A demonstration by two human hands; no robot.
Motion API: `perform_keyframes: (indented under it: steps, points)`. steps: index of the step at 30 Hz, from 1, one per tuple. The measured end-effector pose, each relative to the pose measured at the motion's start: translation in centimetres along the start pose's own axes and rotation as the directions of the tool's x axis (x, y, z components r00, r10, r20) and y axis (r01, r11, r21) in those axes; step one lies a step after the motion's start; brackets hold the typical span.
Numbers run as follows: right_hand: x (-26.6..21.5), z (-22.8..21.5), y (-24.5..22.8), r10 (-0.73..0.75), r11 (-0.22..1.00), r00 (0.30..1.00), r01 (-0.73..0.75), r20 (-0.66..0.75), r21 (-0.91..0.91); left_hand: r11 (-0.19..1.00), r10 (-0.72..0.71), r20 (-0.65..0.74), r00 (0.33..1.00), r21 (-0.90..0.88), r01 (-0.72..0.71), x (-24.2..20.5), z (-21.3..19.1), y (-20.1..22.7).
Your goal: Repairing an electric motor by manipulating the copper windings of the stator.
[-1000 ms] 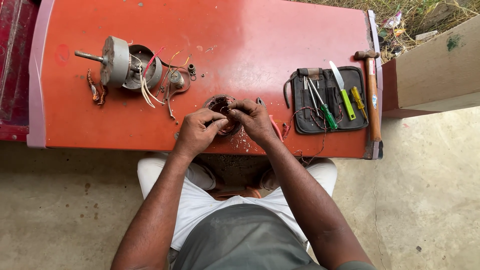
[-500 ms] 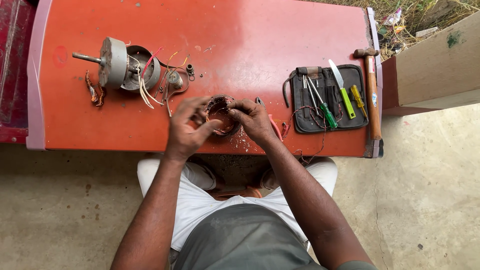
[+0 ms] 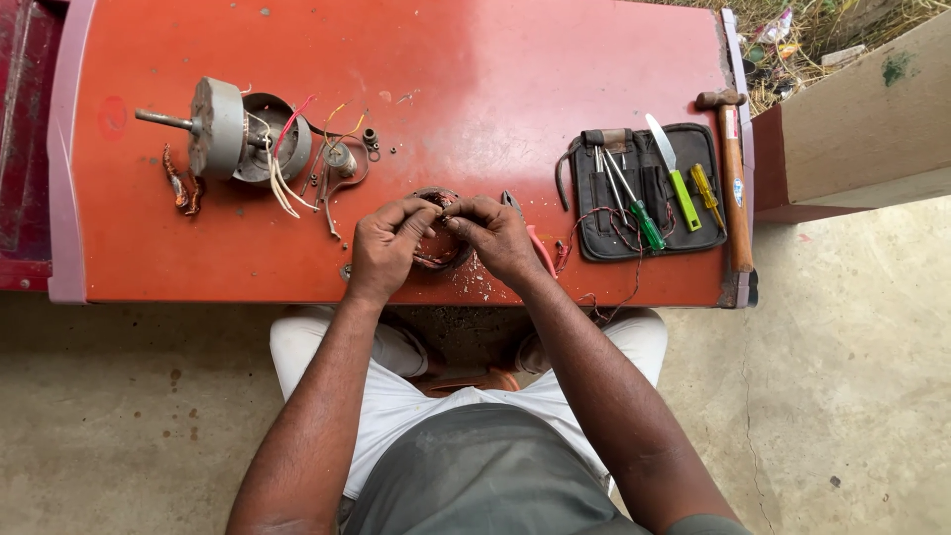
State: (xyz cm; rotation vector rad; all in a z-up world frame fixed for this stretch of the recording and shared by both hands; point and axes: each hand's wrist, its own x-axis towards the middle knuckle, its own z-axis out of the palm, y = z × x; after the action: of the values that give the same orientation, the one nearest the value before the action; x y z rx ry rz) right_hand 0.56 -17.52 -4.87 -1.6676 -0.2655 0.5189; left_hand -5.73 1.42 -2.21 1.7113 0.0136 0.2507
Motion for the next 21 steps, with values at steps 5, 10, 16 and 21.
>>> perform_keyframes:
  steps: [5,10,16,21]
  points:
    - [0.4,0.0,0.3,-0.003,1.0,1.0,0.003,0.01,0.01,0.881,-0.253,0.085,0.964,-0.391,0.266,0.7,0.4,-0.2]
    - [0.3,0.0,0.2,0.001,0.999,1.0,-0.001,0.008,-0.044,0.732,-0.391,0.084,0.916,-0.575,0.365,1.5,0.6,-1.6]
    - [0.3,-0.1,0.2,-0.004,0.999,1.0,0.005,0.018,-0.039,0.659,-0.47,0.063,0.88,-0.639,0.398,2.0,0.6,-1.5]
    - [0.1,0.0,-0.2,0.036,0.999,0.999,-0.036,0.013,-0.034,0.668,-0.466,0.002,0.885,-0.655,0.354,1.6,-0.3,-1.4]
